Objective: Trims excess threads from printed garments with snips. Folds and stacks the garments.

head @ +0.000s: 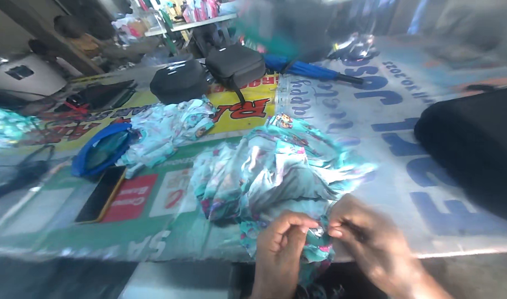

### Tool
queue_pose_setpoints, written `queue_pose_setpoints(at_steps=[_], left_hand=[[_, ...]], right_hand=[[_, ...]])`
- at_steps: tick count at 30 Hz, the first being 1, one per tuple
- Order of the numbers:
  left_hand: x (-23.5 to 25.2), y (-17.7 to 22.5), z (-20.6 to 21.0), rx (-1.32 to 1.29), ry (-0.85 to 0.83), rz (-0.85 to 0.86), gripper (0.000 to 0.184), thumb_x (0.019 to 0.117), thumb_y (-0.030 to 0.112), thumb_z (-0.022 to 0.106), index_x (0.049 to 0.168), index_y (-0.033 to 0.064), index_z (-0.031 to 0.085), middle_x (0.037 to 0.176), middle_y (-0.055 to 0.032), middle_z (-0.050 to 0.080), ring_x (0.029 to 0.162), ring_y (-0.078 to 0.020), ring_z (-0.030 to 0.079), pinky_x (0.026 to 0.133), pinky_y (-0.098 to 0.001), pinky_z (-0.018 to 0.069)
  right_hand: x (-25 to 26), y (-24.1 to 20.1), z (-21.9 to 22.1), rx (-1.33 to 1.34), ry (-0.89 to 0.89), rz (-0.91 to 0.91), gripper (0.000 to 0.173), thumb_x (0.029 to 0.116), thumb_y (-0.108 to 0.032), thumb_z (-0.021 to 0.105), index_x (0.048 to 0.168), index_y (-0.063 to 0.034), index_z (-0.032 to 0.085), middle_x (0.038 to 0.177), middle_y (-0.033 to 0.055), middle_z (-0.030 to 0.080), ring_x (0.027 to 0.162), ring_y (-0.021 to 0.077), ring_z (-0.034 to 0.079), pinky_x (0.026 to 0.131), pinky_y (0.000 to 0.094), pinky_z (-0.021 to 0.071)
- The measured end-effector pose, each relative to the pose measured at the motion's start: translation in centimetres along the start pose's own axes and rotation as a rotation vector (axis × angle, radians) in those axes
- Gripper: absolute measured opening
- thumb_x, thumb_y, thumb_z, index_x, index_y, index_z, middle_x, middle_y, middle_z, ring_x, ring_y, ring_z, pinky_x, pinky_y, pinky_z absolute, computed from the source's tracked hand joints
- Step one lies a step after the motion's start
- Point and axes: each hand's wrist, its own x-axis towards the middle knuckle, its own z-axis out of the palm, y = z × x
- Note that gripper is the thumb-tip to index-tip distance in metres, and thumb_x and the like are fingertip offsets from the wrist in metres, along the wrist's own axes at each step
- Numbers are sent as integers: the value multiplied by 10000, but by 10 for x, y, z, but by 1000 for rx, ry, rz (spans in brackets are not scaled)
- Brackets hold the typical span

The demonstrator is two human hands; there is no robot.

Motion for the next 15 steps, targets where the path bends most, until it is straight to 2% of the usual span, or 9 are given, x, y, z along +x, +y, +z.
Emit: queue_pose_setpoints(at_steps=[3, 6, 8, 10, 13, 15], left_hand=[[-1, 4, -1, 87, -112, -8, 178, 1003, 63, 534, 1022, 36, 709, 979, 7, 725, 849, 12, 648, 734, -143, 532], [1, 4, 0, 122, -171, -9, 114, 966, 108, 631, 1028, 29, 684, 994, 2, 707, 908, 0, 659, 781, -162, 557], [4, 2, 0, 161, -162, 26, 86, 961, 108, 650, 984, 30, 678, 947, 7, 689, 888, 5, 649, 775, -153, 550], [8, 3, -3, 178, -156, 23, 82, 965, 111, 650, 961, 36, 684, 894, 14, 677, 814, 15, 636, 710, -136, 539], [14, 8, -7, 172, -159, -15, 93, 984, 109, 627, 972, 35, 682, 852, 21, 659, 737, 13, 619, 649, -136, 535], [17, 8, -9, 175, -173, -6, 117, 1007, 132, 604, 980, 36, 665, 847, 27, 647, 741, 14, 610, 654, -137, 529]], right_hand=[[6, -2, -3, -113, -37, -29, 216, 1054, -241, 556, 952, -63, 627, 908, 17, 607, 839, -13, 578, 709, 91, 473], [10, -4, -3, -155, -55, -36, 203, 1046, -232, 560, 941, -74, 633, 895, 18, 615, 819, -7, 582, 684, 97, 471], [9, -5, -2, -155, -60, -28, 202, 1041, -240, 569, 945, -77, 638, 893, 14, 614, 810, -13, 577, 678, 93, 465], [6, -6, -4, -162, -52, 25, 184, 1010, -258, 621, 985, -78, 653, 905, 5, 625, 785, -27, 576, 657, 92, 473], [1, -13, -13, -291, -68, 158, 330, 914, -357, 712, 1119, -113, 626, 901, -15, 683, 720, -24, 613, 605, 142, 514], [-1, -15, -20, -336, -106, 170, 325, 923, -367, 693, 1126, -121, 629, 911, -12, 684, 716, -10, 614, 595, 159, 513]])
